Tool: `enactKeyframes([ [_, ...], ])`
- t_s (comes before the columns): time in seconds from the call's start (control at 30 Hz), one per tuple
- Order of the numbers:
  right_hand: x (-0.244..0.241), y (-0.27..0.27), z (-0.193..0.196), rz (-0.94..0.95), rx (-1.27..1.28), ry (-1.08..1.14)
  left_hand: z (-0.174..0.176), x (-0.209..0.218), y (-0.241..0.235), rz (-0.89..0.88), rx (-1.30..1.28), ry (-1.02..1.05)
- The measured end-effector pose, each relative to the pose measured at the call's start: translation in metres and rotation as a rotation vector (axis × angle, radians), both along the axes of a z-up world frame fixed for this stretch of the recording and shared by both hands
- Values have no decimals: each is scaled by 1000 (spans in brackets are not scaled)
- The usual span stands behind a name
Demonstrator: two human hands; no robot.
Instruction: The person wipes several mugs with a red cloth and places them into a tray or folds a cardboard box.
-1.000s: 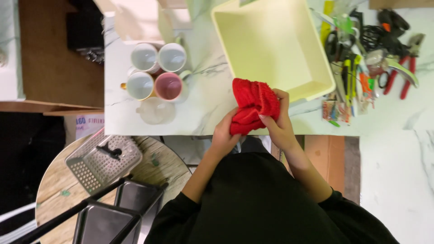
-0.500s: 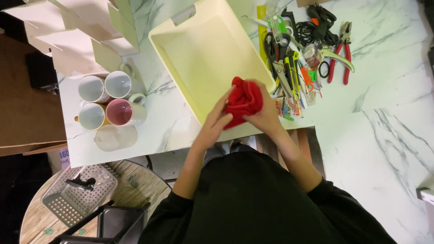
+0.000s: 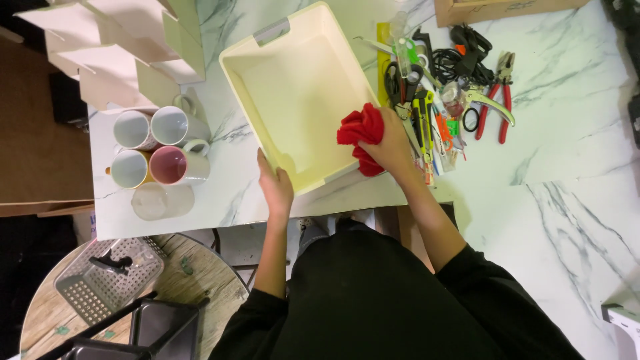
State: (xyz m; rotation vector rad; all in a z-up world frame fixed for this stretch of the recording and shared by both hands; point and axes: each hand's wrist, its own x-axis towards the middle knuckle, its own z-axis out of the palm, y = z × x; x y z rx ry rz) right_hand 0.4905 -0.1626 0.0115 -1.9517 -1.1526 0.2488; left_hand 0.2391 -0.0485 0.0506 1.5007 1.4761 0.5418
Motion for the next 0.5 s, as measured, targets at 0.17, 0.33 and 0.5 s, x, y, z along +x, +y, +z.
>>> enactKeyframes([
  [0.17, -10, -30, 47, -70, 37, -23, -5, -7, -10, -112, 376, -199],
  [0.33, 1, -81, 81, -178, 111, -136, 43, 30, -29, -216, 448, -328],
  [0.5, 7, -146, 134, -396, 152, -92, 46, 79, -58, -411, 220, -608],
])
